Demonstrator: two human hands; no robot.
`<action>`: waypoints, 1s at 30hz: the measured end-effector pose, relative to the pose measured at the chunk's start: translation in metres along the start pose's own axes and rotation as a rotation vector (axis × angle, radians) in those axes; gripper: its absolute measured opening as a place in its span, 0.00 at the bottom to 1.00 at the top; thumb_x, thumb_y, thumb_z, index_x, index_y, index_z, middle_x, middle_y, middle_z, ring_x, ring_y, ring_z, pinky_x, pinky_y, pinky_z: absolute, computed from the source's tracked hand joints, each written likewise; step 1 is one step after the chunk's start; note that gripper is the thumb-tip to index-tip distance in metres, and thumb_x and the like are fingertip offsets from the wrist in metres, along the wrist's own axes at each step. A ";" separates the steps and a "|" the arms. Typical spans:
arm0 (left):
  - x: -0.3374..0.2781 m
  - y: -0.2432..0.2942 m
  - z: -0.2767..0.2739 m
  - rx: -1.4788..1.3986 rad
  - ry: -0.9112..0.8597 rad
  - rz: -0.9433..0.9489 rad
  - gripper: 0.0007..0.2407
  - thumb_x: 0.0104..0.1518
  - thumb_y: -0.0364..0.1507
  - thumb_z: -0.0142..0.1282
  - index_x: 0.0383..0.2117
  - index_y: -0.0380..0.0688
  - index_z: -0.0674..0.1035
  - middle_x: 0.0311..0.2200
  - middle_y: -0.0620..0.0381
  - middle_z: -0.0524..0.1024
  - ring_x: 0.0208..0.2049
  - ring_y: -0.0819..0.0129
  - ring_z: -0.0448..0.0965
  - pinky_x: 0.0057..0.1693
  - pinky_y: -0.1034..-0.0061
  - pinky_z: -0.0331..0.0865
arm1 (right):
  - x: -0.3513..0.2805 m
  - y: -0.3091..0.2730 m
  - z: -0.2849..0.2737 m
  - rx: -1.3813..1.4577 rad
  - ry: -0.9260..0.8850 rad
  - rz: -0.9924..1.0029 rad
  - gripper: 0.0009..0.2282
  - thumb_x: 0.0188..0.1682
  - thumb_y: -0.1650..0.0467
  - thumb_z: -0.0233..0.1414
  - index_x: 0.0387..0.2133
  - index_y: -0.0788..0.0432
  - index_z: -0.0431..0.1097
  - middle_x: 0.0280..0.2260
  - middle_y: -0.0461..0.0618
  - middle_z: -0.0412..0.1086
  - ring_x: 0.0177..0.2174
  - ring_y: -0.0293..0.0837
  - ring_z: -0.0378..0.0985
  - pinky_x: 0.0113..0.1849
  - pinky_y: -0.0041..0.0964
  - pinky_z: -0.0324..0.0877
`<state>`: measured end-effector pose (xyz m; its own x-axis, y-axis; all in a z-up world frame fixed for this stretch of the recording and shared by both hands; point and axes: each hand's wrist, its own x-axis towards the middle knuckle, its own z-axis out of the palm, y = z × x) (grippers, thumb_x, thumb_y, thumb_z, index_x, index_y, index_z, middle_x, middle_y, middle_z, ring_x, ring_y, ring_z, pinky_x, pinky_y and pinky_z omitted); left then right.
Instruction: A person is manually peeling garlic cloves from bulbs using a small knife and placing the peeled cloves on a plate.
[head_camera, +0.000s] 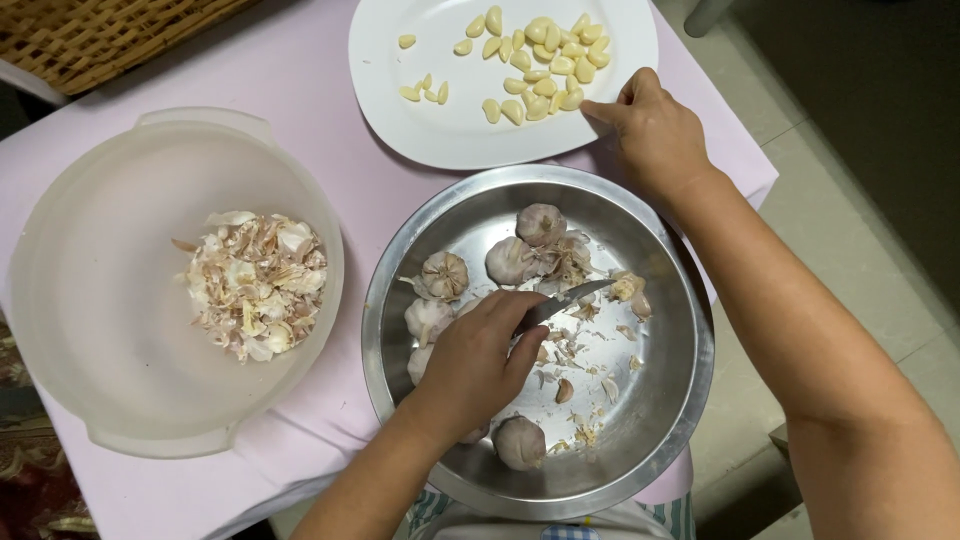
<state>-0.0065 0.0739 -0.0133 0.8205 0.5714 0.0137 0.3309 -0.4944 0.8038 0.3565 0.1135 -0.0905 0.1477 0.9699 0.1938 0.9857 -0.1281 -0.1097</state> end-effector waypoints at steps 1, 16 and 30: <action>-0.001 0.000 0.000 0.001 0.003 -0.002 0.14 0.65 0.32 0.52 0.55 0.45 0.76 0.48 0.52 0.81 0.47 0.54 0.82 0.43 0.59 0.75 | -0.003 -0.004 -0.007 0.001 0.000 -0.003 0.17 0.57 0.65 0.57 0.60 0.41 0.78 0.41 0.54 0.61 0.34 0.60 0.75 0.26 0.58 0.71; -0.003 0.008 -0.005 0.000 -0.018 -0.017 0.12 0.66 0.32 0.51 0.53 0.47 0.76 0.45 0.53 0.79 0.39 0.54 0.82 0.38 0.58 0.74 | -0.011 0.016 -0.017 -0.139 0.256 -0.325 0.03 0.56 0.64 0.69 0.39 0.41 0.84 0.37 0.36 0.75 0.31 0.43 0.78 0.22 0.41 0.68; -0.008 0.003 -0.014 -0.282 0.203 0.214 0.11 0.66 0.26 0.51 0.53 0.38 0.76 0.40 0.50 0.79 0.39 0.57 0.80 0.44 0.64 0.73 | -0.007 -0.130 -0.152 0.548 -0.706 -0.170 0.13 0.47 0.67 0.60 0.46 0.48 0.82 0.49 0.41 0.83 0.47 0.39 0.87 0.49 0.36 0.81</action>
<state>-0.0190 0.0773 -0.0026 0.7392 0.6066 0.2927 -0.0013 -0.4333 0.9012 0.2395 0.0915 0.0705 -0.2580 0.8914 -0.3726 0.7863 -0.0304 -0.6171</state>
